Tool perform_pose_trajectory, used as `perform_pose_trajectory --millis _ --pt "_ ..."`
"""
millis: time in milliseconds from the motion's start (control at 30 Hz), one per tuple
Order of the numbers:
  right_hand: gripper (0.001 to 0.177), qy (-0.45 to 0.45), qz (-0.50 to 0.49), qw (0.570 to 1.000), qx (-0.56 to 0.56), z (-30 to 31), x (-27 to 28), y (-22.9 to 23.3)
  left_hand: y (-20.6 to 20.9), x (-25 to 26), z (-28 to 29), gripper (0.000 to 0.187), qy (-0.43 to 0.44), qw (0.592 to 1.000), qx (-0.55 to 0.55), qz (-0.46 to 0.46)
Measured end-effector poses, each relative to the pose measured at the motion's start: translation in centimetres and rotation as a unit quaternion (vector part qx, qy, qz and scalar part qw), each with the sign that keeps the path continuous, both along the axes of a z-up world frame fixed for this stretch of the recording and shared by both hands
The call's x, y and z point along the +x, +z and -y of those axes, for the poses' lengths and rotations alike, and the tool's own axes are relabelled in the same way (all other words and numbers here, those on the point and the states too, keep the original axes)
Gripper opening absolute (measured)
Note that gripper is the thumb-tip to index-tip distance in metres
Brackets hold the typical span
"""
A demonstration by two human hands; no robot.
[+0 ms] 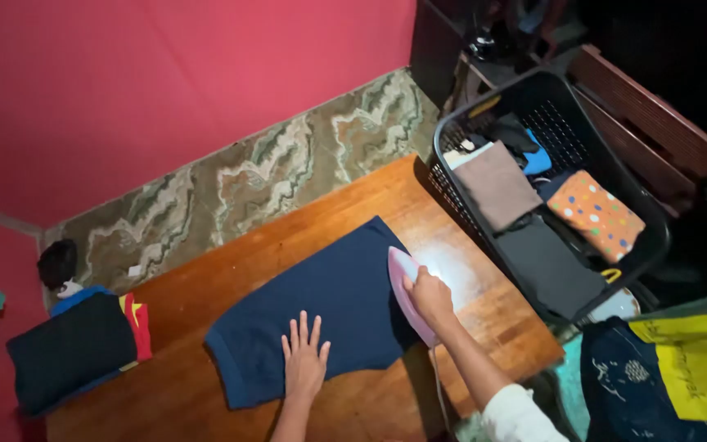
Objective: The person irons a dark blue shirt on a wooden table using a pink electric iron. They smooth the fabric with one hand while moving the iron with the other, then fold the shirt and place it into a laundry basket.
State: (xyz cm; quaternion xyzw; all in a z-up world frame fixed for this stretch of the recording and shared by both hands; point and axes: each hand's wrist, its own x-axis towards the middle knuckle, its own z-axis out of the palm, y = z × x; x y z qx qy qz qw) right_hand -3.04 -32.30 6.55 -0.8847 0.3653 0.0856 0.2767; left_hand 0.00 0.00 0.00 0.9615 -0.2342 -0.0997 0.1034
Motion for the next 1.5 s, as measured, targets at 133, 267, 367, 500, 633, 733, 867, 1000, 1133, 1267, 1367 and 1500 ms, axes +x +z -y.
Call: perform_pose_trajectory --millis 133,267,367,500,633,733,867,1000,1133,1267,1367,1500 --pt "0.056 0.073 -0.019 0.997 -0.007 0.1 -1.7 -0.4 0.7 -2.0 -1.9 0.062 -0.006 1.000 0.011 -0.020" --pt "0.054 0.106 -0.054 0.991 -0.066 1.0 -5.0 -0.3 0.1 -4.7 -5.2 0.062 -0.010 1.000 0.010 0.001" --pt "0.048 0.068 -0.026 0.997 -0.038 3.7 -6.0 0.9 0.3 -5.8 -7.3 0.063 -0.013 1.000 -0.006 -0.014" --pt "0.055 0.073 -0.036 0.990 -0.118 5.7 -7.8 2.5 -0.1 -7.5 -9.8 0.063 -0.006 1.000 -0.023 0.004" --pt "0.043 0.052 0.060 0.984 -0.157 7.0 -9.6 3.2 0.4 -8.8 -10.7 0.058 0.017 0.999 -0.037 -0.009" --pt "0.039 0.030 0.197 0.971 -0.128 9.3 -10.0 0.5 1.0 -9.3 -10.7 0.056 0.029 0.999 -0.041 -0.018" --pt "0.023 -0.086 0.419 0.904 0.029 11.2 -10.0 -1.3 -0.3 -9.7 -10.4 0.055 0.050 0.998 -0.034 -0.002" --pt "0.039 -0.095 0.499 0.844 0.172 11.8 -9.5 -2.0 0.5 -10.0 -10.1 0.055 0.059 0.998 -0.031 -0.006" --pt "0.043 -0.175 0.510 0.809 0.235 11.0 -10.8 -3.1 1.0 -9.9 -9.9 0.056 0.060 0.998 -0.012 -0.034" --pt "0.033 -0.200 0.502 0.792 0.286 10.2 -12.8 -5.7 1.4 -10.2 -9.8 0.057 0.070 0.997 -0.002 -0.042" --pt "0.020 -0.224 0.433 0.839 0.244 13.3 -13.3 -13.7 -1.0 -10.3 -10.1 0.058 0.076 0.997 -0.008 0.006" --pt "0.015 -0.145 0.403 0.879 0.211 12.9 -13.7 -9.6 -0.6 -10.5 -10.2 0.057 0.062 0.998 -0.015 0.026"
